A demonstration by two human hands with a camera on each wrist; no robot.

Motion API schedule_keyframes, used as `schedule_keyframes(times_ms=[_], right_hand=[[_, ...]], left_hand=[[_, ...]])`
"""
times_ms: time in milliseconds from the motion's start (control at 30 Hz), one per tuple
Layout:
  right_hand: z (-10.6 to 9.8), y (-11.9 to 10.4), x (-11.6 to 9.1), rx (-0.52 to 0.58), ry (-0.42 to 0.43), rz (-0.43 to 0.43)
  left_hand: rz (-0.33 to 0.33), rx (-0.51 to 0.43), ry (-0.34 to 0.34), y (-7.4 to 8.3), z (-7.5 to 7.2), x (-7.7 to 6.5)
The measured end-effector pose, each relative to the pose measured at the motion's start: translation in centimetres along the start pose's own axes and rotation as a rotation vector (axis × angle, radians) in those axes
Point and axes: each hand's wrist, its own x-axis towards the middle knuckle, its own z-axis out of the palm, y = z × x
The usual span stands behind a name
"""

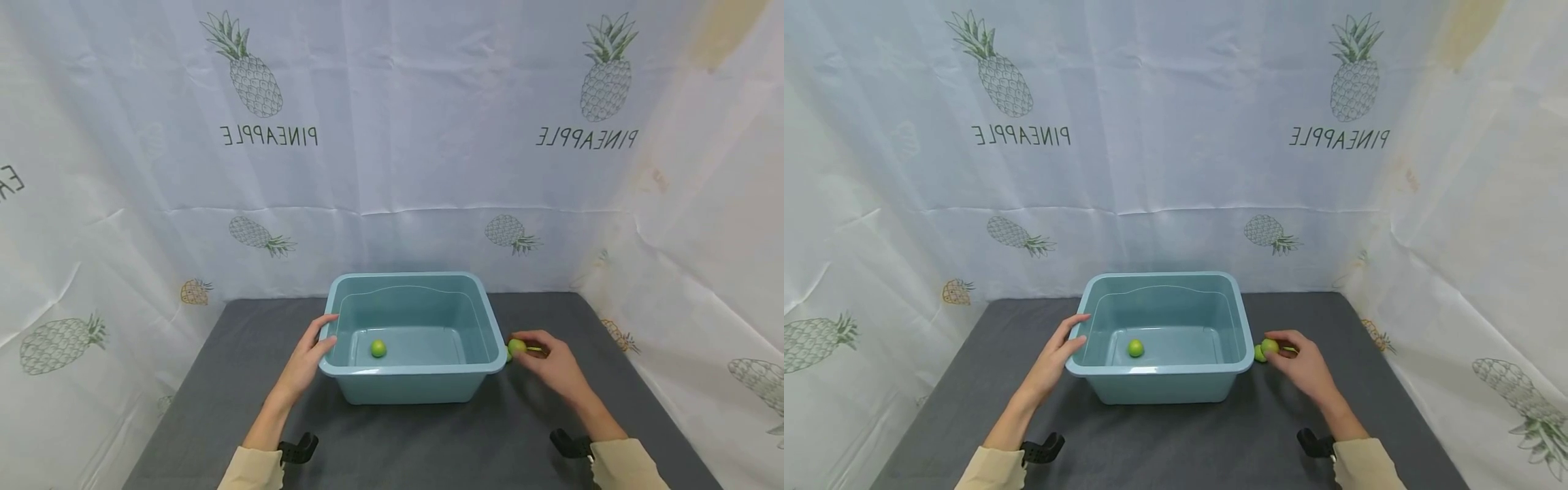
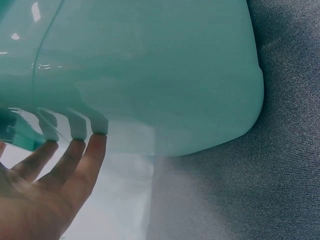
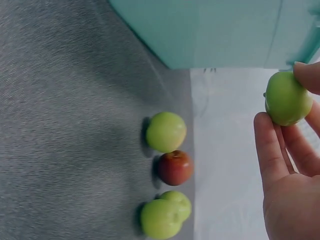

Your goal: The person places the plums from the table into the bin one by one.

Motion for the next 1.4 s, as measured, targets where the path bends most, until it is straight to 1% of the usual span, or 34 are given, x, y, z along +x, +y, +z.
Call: schedule_keyframes(times_ms=[133, 267, 400, 533, 667, 833, 933, 1100, 1400], right_hand=[[-0.4, -1.0, 0.4, -0.014, -0.014, 0.02], [-0.8, -2.3, 0.7, -0.016, -0.023, 0.009], [-1.2, -3.3, 1.3, -0.033, -0.029, -0.027], [-1.5, -4.3, 1.7, -0.061, -0.035, -0.018], [-1.6, -5.3, 1.9, -0.059, -0.047, 0.009], [-1.5, -6.1, 2.3, -0.032, -0.06, -0.007], [-1.5, -6.7, 2.5, -0.023, -0.065, -0.004], [-1.7, -7.7, 2.8, -0.039, -0.073, 0.015], [-1.5, -8.7, 3.5, -0.027, -0.104, 0.017]], left_hand=[[0.001, -0.003, 0.003, -0.1, -0.1, -0.1], [0.007, -0.002, 0.0, 0.0, -0.2, -0.1], [0.018, 0.01, 0.001, 0.2, -0.4, 0.0], [0.017, 0.022, -0.005, 0.3, -0.6, 0.0], [0.009, 0.018, -0.018, 0.3, -0.7, 0.0], [0.001, 0.008, -0.015, 0.3, -0.6, 0.0], [0.002, 0.003, -0.005, 0.4, -0.4, 0.1], [0.021, 0.008, 0.029, 0.7, 0.0, 0.4], [-0.005, -0.005, 0.091, 1.4, 0.4, 0.4]])
